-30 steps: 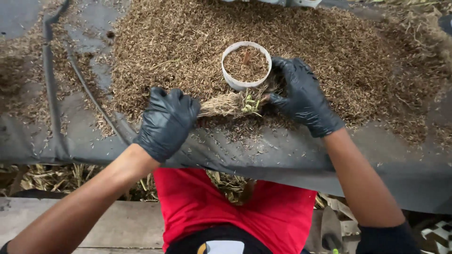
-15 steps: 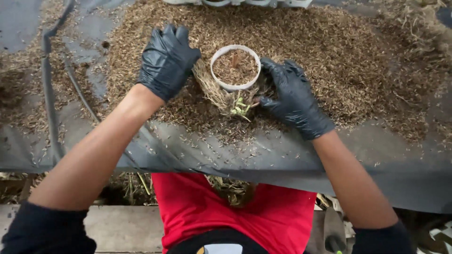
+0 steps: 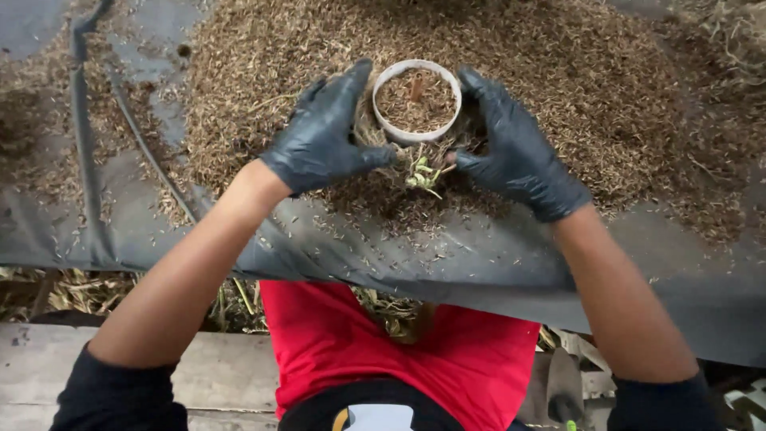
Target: Arranging fibrous plant material around a small white container on a table covered in substrate to create a base or nest.
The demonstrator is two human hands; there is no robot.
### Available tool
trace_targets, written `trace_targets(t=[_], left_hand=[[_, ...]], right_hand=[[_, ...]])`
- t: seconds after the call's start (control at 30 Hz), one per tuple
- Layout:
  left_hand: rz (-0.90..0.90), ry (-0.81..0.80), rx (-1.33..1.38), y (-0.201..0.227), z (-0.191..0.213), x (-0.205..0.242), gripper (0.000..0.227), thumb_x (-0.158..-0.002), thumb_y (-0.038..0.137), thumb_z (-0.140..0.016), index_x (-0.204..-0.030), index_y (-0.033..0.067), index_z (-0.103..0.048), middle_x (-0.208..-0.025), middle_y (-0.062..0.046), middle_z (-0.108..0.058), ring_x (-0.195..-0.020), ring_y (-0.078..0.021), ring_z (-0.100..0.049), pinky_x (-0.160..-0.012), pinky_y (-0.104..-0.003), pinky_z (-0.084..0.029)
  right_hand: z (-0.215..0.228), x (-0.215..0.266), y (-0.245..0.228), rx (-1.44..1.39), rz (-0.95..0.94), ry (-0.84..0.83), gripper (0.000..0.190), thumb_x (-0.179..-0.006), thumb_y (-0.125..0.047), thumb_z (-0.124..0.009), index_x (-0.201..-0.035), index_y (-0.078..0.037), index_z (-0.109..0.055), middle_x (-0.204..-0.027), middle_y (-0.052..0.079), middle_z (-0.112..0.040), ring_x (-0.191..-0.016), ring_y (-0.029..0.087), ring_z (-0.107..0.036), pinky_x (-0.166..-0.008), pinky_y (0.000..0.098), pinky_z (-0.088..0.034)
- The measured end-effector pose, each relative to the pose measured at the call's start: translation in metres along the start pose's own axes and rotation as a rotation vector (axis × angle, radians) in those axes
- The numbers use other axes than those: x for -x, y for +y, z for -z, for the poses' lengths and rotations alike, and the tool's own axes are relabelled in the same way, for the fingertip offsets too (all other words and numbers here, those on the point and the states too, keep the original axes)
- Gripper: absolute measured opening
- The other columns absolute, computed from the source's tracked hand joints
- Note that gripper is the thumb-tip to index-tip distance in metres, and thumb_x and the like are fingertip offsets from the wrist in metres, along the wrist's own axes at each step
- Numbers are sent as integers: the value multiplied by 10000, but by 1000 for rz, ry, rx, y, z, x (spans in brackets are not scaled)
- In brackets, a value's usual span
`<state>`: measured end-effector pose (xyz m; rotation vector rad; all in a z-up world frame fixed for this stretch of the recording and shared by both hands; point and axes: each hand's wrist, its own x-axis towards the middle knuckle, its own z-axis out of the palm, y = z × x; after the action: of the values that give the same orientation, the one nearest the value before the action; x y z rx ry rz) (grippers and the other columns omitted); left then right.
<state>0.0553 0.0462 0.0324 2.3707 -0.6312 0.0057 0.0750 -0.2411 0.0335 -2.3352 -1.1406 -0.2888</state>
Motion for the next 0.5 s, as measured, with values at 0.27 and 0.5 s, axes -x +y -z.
trace_targets(t=[0.27,0.5], left_hand=[[-224,65,-34,-36,-11,-10,1090,-904,555,-796,-1617,53,-142,-1672,-276,-256,-1539,-457,-265,-1250,-519,-259],[-223,317,-263,-19,1,10,968,-1020,731,-497,-1609,31,-183,-1496,-328,-395,-1376,-454,-440,-1122,-596,-425]], right_hand=[[12,-16,-2,-201,-138,-123,1081,-754,-112,-910,-1576,-53,-209,-1381,241,-347,-1240,406,-475,-1135,480,-467],[11,9,11,75,-69,61,1088,-780,-572,-832,-1561,-44,-288,-1362,250,-308,-1276,404,-368,-1135,577,-459]])
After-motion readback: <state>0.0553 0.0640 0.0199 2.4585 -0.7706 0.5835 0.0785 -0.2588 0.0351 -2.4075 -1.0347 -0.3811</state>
